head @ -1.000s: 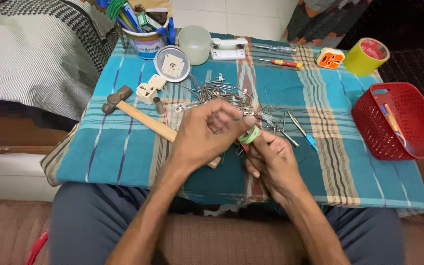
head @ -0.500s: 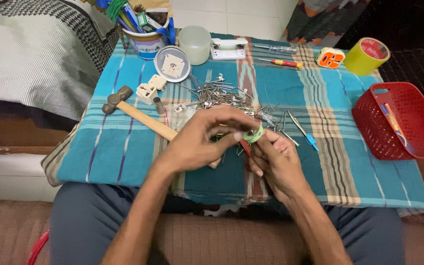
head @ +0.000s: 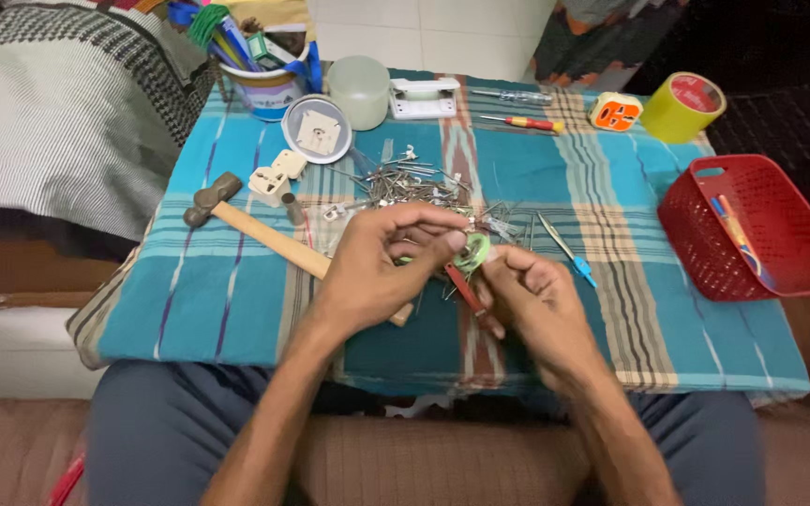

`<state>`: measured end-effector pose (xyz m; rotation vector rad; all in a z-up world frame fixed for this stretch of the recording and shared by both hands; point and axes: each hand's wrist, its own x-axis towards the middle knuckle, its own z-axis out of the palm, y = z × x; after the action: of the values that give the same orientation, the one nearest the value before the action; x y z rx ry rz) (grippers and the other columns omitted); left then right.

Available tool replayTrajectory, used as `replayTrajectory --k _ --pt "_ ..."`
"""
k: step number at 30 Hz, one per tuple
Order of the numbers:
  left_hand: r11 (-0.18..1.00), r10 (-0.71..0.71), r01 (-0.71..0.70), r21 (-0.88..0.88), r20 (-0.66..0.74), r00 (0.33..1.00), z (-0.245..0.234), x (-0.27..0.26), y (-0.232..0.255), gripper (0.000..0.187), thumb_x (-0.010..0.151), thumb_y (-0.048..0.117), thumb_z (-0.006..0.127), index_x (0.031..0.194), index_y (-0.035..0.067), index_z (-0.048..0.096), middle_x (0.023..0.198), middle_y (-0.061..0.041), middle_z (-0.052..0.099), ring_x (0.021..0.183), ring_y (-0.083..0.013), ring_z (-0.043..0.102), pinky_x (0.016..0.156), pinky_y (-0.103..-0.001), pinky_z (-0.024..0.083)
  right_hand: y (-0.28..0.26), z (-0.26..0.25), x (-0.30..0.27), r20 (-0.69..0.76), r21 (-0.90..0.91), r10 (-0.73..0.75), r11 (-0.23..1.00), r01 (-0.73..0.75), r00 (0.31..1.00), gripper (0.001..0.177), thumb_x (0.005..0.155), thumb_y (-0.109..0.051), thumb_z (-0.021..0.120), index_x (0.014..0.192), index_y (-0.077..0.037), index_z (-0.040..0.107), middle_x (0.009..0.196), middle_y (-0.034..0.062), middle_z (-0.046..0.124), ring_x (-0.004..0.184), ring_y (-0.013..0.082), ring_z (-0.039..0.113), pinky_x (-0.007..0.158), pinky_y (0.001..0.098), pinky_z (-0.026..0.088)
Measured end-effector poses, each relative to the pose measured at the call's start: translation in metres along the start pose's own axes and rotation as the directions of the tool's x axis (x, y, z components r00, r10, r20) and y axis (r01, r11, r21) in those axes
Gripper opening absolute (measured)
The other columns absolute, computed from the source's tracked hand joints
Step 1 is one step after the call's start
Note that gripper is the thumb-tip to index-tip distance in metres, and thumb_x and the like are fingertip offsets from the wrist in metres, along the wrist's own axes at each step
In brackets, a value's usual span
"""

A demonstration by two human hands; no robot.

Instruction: The person sits at a table and assembles small metal hardware components. They pick up nails and plastic anchors, insert nails into anchors, and use a hammer to tap them together. They also handle a roll of tape and a small cylindrical object, placing items into a red basket.

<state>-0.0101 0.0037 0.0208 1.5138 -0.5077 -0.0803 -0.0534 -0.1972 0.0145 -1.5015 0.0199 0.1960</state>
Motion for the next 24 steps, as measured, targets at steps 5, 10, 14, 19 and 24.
replayTrajectory --k 5,10,14,19,24 --pt "0.982 -0.008 0.003 -0.190 -0.025 1.000 0.015 0.003 -0.005 0.031 0.094 0.010 0.074 0.122 -0.002 0.069 0.108 -0.009 0.076 0.099 -0.0118 0.072 0.085 -0.024 0.059 -0.028 -0.023 -0.011 -0.028 -0.595 -0.205 0.790 0.148 0.978 0.022 0.092 -0.018 0.072 0.110 -0.009 0.079 0.077 -0.0025 0.065 0.053 0.0044 0.040 0.047 0.0224 0.032" --pt "0.955 0.049 -0.052 -0.294 -0.018 0.999 0.026 0.002 -0.005 0.034 0.092 0.010 0.073 0.124 0.000 0.064 0.116 -0.006 0.073 0.108 -0.0088 0.071 0.096 -0.024 0.059 -0.035 -0.056 -0.018 -0.151 -0.565 -0.313 0.805 0.178 0.938 0.019 0.086 -0.009 0.079 0.105 -0.009 0.081 0.088 -0.0031 0.071 0.057 0.0050 0.046 0.047 0.0217 0.036" --pt "0.947 0.020 -0.051 -0.317 -0.098 0.995 0.017 0.005 -0.007 0.026 0.095 0.008 0.073 0.119 -0.003 0.068 0.111 -0.009 0.074 0.101 -0.0111 0.071 0.092 -0.025 0.059 -0.036 -0.110 -0.029 -0.431 -0.284 -0.312 0.938 0.201 0.847 0.016 0.095 -0.007 0.076 0.111 -0.005 0.078 0.084 0.0018 0.068 0.065 0.0049 0.056 0.053 0.0218 0.045" --pt "0.965 -0.039 -0.024 -0.260 -0.235 0.971 -0.004 0.007 -0.015 0.021 0.096 0.009 0.070 0.114 -0.002 0.070 0.102 -0.009 0.077 0.093 -0.0100 0.073 0.084 -0.024 0.061 -0.040 -0.208 -0.025 -0.599 -0.646 -0.462 0.762 -0.053 0.654 0.017 0.099 -0.012 0.080 0.113 -0.002 0.077 0.089 0.0081 0.071 0.069 0.0107 0.062 0.059 0.0276 0.050" --pt "0.975 -0.068 -0.011 -0.224 -0.345 0.936 -0.023 0.008 -0.022 0.020 0.096 0.008 0.071 0.113 -0.003 0.071 0.096 -0.007 0.075 0.084 -0.0082 0.070 0.077 -0.022 0.059 -0.032 -0.300 0.022 -0.579 -0.813 -0.407 0.348 -0.466 0.706 0.027 0.092 -0.028 0.086 0.110 -0.008 0.083 0.090 0.0198 0.077 0.075 0.0272 0.073 0.075 0.0425 0.058"
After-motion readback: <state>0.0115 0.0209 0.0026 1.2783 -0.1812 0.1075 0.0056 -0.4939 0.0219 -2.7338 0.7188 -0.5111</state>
